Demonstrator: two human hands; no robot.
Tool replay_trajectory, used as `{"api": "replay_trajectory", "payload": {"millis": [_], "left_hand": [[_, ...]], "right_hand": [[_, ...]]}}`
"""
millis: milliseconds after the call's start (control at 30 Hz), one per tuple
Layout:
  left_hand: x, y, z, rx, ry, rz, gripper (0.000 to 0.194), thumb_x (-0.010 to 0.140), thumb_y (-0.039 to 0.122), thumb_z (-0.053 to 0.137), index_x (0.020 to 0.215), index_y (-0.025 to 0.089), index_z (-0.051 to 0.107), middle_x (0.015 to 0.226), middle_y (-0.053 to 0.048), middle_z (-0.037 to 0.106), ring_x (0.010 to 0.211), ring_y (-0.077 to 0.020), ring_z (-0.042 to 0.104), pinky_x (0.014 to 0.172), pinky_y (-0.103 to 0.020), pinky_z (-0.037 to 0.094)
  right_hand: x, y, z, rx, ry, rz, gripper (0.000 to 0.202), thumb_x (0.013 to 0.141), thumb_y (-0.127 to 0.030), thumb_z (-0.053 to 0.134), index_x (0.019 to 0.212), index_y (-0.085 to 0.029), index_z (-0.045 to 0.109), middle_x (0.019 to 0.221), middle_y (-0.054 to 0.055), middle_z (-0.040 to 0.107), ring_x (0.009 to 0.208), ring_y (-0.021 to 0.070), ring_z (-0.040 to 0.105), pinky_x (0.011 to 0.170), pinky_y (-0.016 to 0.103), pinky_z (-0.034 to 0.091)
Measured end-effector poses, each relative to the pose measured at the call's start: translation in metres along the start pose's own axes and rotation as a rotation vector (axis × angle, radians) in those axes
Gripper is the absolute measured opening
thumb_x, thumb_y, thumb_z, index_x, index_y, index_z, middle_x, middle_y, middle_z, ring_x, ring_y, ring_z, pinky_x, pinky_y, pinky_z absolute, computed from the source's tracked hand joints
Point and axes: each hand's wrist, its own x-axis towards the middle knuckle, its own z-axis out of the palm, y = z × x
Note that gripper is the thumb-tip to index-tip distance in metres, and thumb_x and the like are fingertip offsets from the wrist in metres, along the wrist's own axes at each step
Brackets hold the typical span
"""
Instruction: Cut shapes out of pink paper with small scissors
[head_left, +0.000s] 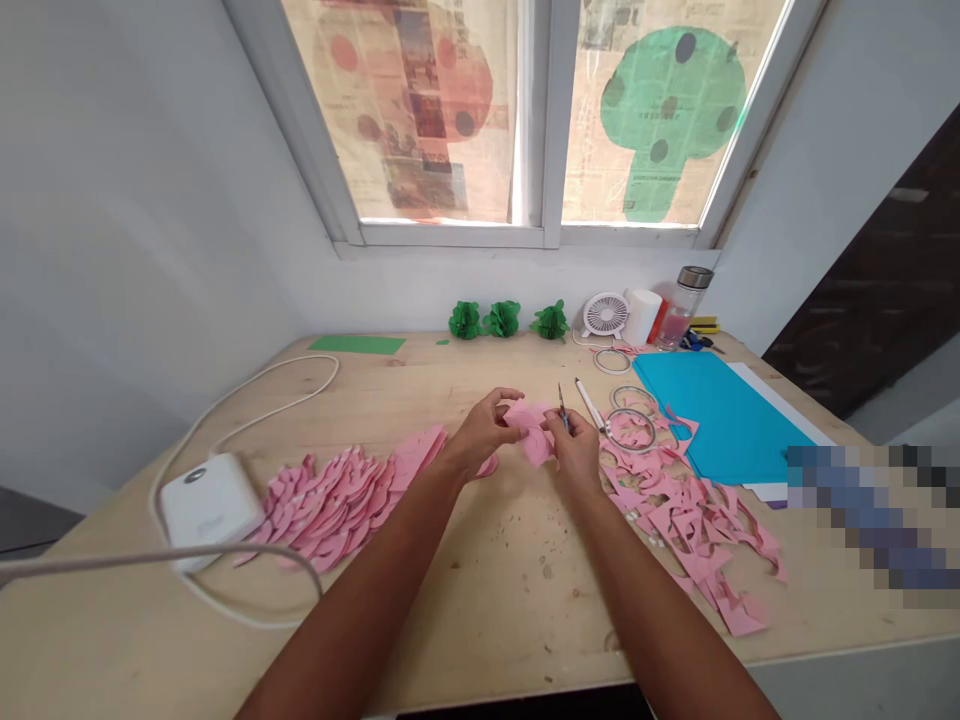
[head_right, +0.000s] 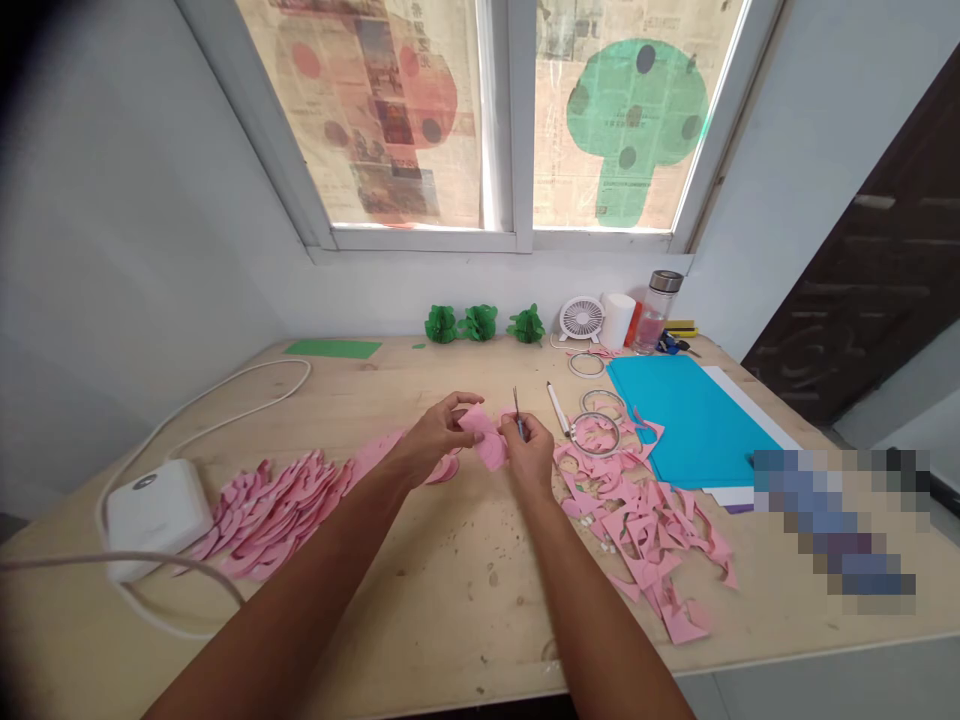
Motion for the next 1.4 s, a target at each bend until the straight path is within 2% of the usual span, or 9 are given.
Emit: {"api": "replay_trajectory", "payload": {"millis": [100,200,333,433,567,700,933,1267,1400], "left_hand": [[0.000,-0.002,0.000,-0.108,0.034,0.028,0.059,0.053,0.016,0.072,0.107,0.016,0.047,0.078,-0.001,0.061,0.068,-0.0123,0.057,0.061,-0.024,0.045],[-0.001,-0.007,0.002,-0.188,0.091,0.066,0.060,0.055,0.019,0.072,0.110,0.015,0.047,0.077,-0.002,0.061,0.069,-0.0125,0.058,0.061,-0.024,0.045],[-0.006,-0.012,0.004,-0.213,0.190,0.028,0.039,0.063,0.029,0.067,0.096,0.012,0.055,0.067,-0.001,0.060,0.056,-0.0097,0.054,0.052,-0.022,0.042],[-0.013,-0.009,0.004,-0.117,0.143,-0.059,0.023,0.066,0.034,0.064,0.074,0.014,0.057,0.060,-0.001,0.058,0.052,-0.0101,0.053,0.045,-0.020,0.037],[-0.021,-0.004,0.005,-0.012,0.070,-0.129,0.021,0.066,0.034,0.064,0.063,0.016,0.054,0.054,0.000,0.057,0.045,-0.0089,0.051,0.040,-0.018,0.032],[-0.022,-0.007,0.008,-0.093,0.048,-0.139,0.022,0.065,0.032,0.065,0.059,0.016,0.052,0.054,-0.001,0.059,0.043,-0.0089,0.052,0.038,-0.018,0.030],[-0.022,-0.006,0.022,-0.366,0.278,-0.132,0.024,0.060,0.030,0.070,0.061,0.015,0.050,0.053,-0.002,0.060,0.048,-0.0134,0.059,0.047,-0.022,0.043],[-0.028,-0.011,0.024,-0.368,0.230,-0.144,0.018,0.060,0.024,0.070,0.067,0.012,0.060,0.056,-0.005,0.063,0.047,-0.0117,0.055,0.044,-0.022,0.040],[-0.024,-0.015,0.019,-0.387,0.337,-0.122,0.017,0.058,0.024,0.071,0.061,0.012,0.060,0.054,-0.005,0.063,0.045,-0.0123,0.055,0.044,-0.023,0.041]], "right_hand": [[-0.002,-0.003,0.002,0.040,-0.128,0.048,0.028,0.064,-0.041,0.062,0.070,-0.014,0.061,0.057,-0.002,0.052,0.049,0.0105,0.042,0.046,0.021,0.033],[-0.003,-0.002,0.004,0.035,-0.155,0.059,0.023,0.062,-0.035,0.065,0.069,-0.014,0.059,0.056,-0.004,0.047,0.049,0.0094,0.039,0.045,0.021,0.031],[-0.002,0.002,0.004,0.010,-0.145,0.047,0.020,0.063,-0.032,0.065,0.068,-0.014,0.058,0.056,-0.004,0.045,0.049,0.0090,0.038,0.046,0.021,0.030],[-0.002,0.003,0.004,0.004,-0.143,0.053,0.021,0.063,-0.032,0.066,0.068,-0.014,0.058,0.055,-0.005,0.044,0.049,0.0086,0.036,0.045,0.021,0.029],[-0.002,-0.003,0.003,0.014,-0.131,0.084,0.023,0.062,-0.033,0.067,0.070,-0.014,0.058,0.055,-0.005,0.045,0.048,0.0083,0.037,0.045,0.021,0.029],[-0.004,-0.009,0.004,0.034,-0.111,0.114,0.027,0.060,-0.035,0.069,0.073,-0.013,0.059,0.056,-0.004,0.047,0.047,0.0079,0.037,0.043,0.020,0.028],[-0.005,-0.007,0.007,0.152,-0.080,0.160,0.028,0.062,-0.038,0.070,0.074,-0.015,0.059,0.049,-0.009,0.037,0.038,0.0046,0.025,0.036,0.020,0.018],[-0.006,-0.006,0.010,0.155,-0.080,0.173,0.026,0.061,-0.036,0.071,0.071,-0.015,0.059,0.048,-0.009,0.038,0.037,0.0040,0.025,0.036,0.020,0.017],[-0.006,-0.006,0.011,0.179,-0.074,0.161,0.027,0.064,-0.038,0.070,0.073,-0.015,0.060,0.049,-0.008,0.041,0.037,0.0040,0.025,0.036,0.020,0.015]]}}
